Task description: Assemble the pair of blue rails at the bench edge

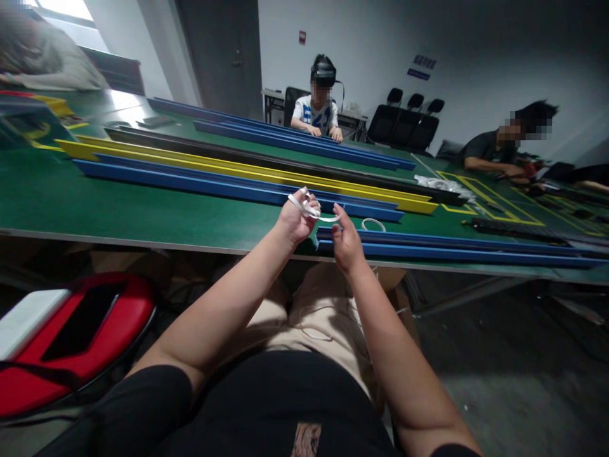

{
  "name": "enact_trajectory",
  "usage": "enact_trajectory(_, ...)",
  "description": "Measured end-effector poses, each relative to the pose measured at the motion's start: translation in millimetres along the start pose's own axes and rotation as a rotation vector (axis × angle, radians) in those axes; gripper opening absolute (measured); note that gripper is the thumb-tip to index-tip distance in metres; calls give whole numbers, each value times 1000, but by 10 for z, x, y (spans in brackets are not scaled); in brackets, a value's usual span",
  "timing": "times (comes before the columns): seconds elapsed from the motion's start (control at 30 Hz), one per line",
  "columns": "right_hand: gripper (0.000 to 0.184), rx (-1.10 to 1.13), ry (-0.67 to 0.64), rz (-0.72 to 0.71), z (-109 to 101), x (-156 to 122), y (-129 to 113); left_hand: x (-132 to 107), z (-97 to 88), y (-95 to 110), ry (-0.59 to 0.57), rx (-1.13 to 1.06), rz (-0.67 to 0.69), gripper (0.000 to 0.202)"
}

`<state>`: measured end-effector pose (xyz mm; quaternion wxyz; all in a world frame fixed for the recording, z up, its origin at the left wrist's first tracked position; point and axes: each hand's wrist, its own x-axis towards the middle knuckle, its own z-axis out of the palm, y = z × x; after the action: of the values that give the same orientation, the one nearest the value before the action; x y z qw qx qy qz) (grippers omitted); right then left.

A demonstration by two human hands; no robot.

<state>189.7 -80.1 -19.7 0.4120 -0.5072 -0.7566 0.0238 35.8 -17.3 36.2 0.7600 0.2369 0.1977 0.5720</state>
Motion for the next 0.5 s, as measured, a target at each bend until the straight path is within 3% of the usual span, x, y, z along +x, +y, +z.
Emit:
enact_trajectory(0.1,73,122,1,-40,154,52,-222,-10,83,-174,48,58,-80,30)
enact_trajectory(0.2,68,54,42,5,185,126,-269,-76,157,-296,24,112,-108,24)
enact_trajectory(0.33,46,-145,68,50,25,174,-65,-184,175,-358,-98,55,-134,15)
enact_trajectory(0.5,40,-256,41,26,-331,101,253,-303,86,-299,-235,180,-394,14)
